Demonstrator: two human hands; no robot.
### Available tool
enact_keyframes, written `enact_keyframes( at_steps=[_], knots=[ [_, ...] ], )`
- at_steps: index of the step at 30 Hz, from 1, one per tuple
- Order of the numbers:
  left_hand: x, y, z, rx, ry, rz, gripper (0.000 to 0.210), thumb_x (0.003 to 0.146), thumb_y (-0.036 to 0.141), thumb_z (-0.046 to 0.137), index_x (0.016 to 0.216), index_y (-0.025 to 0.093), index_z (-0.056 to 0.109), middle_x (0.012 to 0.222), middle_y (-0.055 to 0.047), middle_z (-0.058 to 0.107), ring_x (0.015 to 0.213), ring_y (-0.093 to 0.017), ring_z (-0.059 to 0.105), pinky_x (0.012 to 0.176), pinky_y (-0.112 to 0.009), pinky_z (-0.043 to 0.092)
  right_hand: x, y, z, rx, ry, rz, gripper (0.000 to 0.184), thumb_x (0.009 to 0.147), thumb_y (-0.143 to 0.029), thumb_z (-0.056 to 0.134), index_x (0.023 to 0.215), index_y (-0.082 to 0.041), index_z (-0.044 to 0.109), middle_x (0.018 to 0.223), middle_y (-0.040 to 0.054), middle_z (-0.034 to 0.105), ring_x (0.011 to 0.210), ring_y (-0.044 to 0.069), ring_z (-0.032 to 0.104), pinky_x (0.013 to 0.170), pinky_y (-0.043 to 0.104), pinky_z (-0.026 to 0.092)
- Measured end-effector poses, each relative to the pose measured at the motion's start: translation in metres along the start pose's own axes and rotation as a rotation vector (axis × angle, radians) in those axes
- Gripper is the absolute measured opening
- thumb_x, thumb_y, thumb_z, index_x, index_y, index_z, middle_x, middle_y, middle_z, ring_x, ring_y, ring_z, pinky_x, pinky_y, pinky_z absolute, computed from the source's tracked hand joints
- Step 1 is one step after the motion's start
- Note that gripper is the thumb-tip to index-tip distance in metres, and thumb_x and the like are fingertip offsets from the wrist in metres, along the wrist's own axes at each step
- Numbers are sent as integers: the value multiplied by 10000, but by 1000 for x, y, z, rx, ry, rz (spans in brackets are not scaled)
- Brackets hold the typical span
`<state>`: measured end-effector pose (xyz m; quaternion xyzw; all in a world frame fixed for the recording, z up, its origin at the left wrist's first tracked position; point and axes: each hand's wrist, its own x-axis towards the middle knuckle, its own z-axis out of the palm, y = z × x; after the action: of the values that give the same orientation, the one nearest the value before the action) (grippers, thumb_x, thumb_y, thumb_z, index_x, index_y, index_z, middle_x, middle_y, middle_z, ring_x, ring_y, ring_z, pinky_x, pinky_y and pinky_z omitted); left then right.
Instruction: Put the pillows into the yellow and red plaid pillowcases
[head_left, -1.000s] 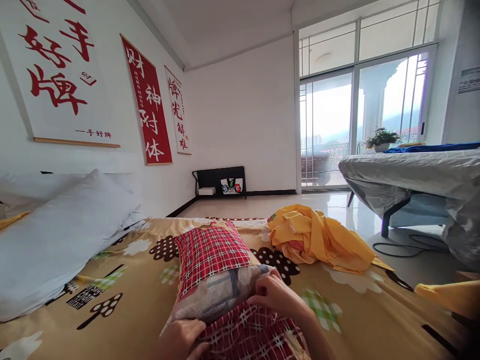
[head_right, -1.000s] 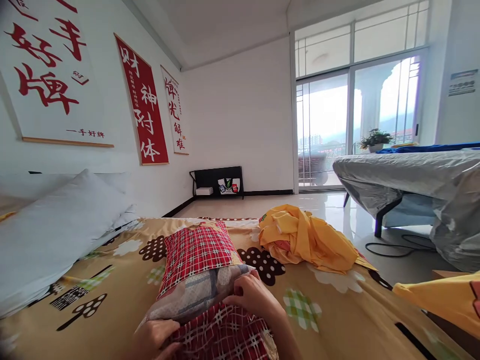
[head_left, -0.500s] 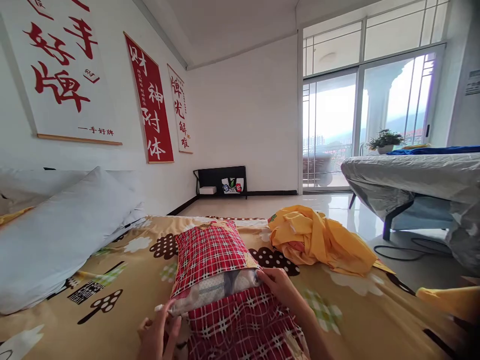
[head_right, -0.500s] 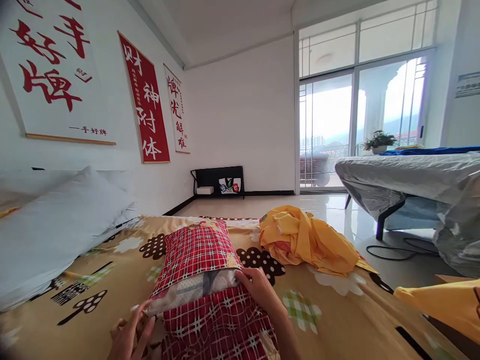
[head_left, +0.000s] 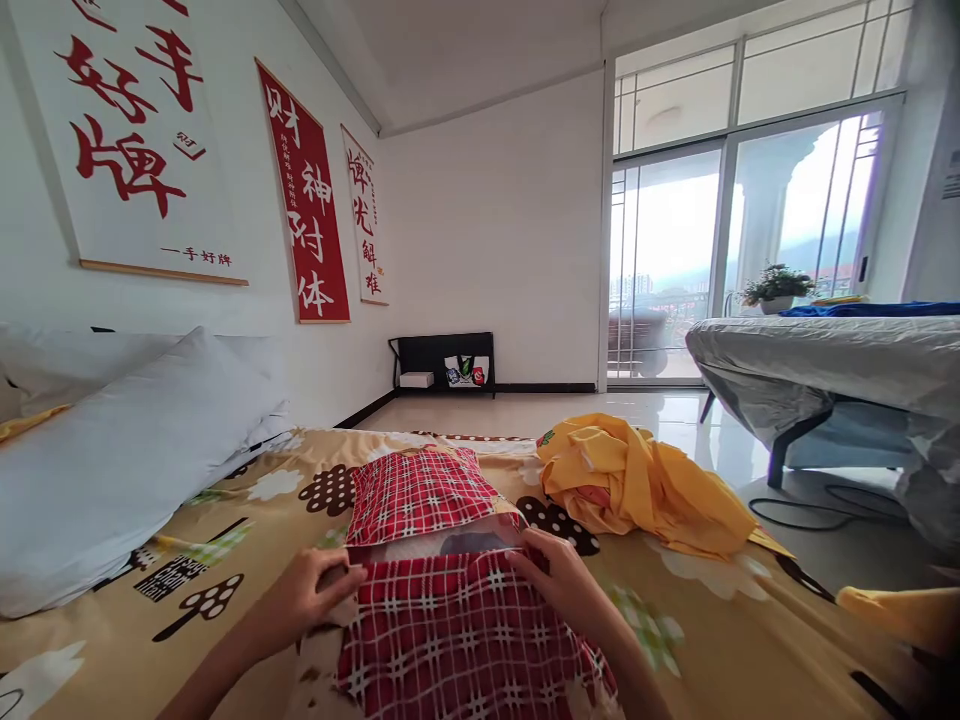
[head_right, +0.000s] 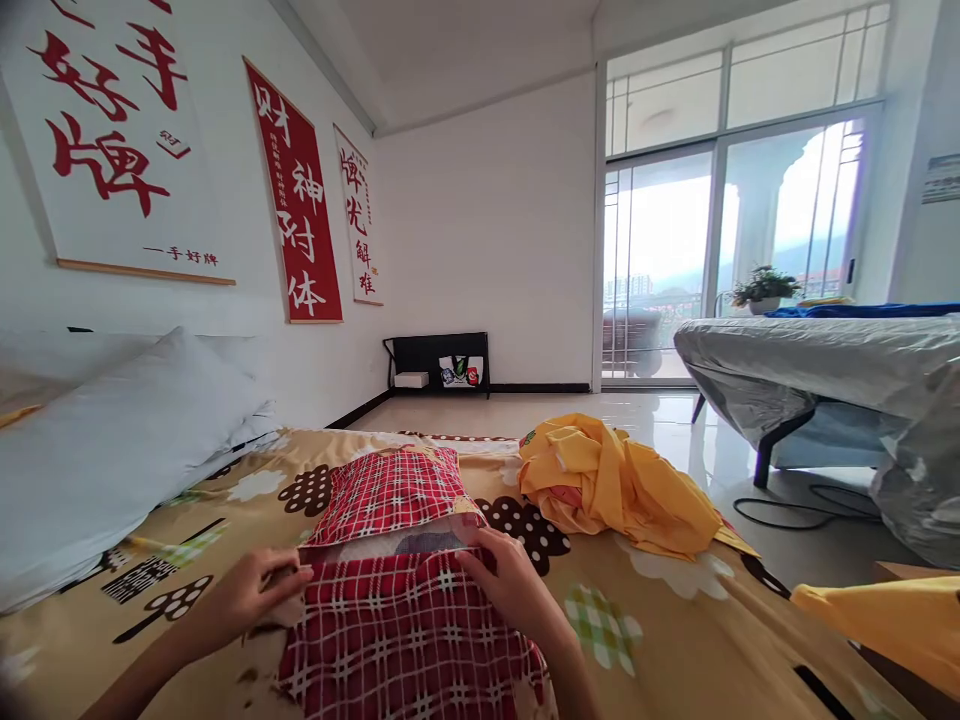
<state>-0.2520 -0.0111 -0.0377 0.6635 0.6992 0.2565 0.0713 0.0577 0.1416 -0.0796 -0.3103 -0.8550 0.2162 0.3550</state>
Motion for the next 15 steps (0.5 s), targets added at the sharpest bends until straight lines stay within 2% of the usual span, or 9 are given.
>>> enact_keyframes(
  at_steps=[2,3,4,7,9,10,12,14,15],
  knots=[
    [4,0,-4,-109,223,1,497,880,627,280,619,212,360,567,45,368,562,-127,385,565,-233,314,-1,-16,2,59,38,-48,248,920,-392,459,852,-196,595,878,35,622,816,174,539,756,268,404],
    [6,-1,-2,-114,263,7,476,885,605,289,619,213,338,563,46,356,563,-127,379,568,-235,305,-2,-22,4,76,10,-77,199,910,-346,475,886,-197,604,919,40,626,860,181,546,781,270,404],
    [7,-1,0,-90,229,22,457,884,582,322,616,212,323,569,44,366,574,-129,386,580,-239,301,-3,-26,6,93,-52,-102,159,895,-297,489,902,-201,616,939,38,631,886,184,552,795,268,402],
    [12,-4,6,37,-173,62,439,846,536,457,593,199,330,605,30,428,599,-134,407,596,-249,287,-2,-20,7,119,-208,-88,106,839,-215,541,839,-206,646,873,18,652,837,180,572,768,261,401],
    [14,-7,7,38,-347,75,431,820,539,509,598,196,372,629,28,448,602,-135,408,589,-248,293,1,-9,7,96,-140,-11,106,841,-230,546,787,-194,630,815,20,645,780,180,569,733,266,401],
    [15,-9,7,5,-329,81,418,813,544,521,616,196,397,646,26,456,615,-138,415,593,-245,304,2,-5,8,76,-66,25,121,853,-241,533,784,-190,618,812,27,641,771,183,566,726,271,403],
    [17,-15,9,-97,-116,75,406,820,568,499,662,201,428,661,27,446,634,-143,419,603,-242,322,5,1,15,55,38,32,133,875,-237,493,848,-195,616,881,46,644,823,194,574,754,279,409],
    [20,-21,12,-196,165,27,421,834,605,438,700,207,434,639,37,387,619,-140,392,598,-242,321,6,1,25,58,9,-32,161,868,-200,476,927,-214,626,978,55,648,913,203,580,804,282,411],
    [22,-24,14,-226,253,2,430,833,620,417,710,208,434,627,42,358,607,-138,373,591,-241,316,6,1,29,60,-42,-65,182,852,-177,481,944,-224,631,1005,53,648,945,205,580,821,280,408]
  ],
)
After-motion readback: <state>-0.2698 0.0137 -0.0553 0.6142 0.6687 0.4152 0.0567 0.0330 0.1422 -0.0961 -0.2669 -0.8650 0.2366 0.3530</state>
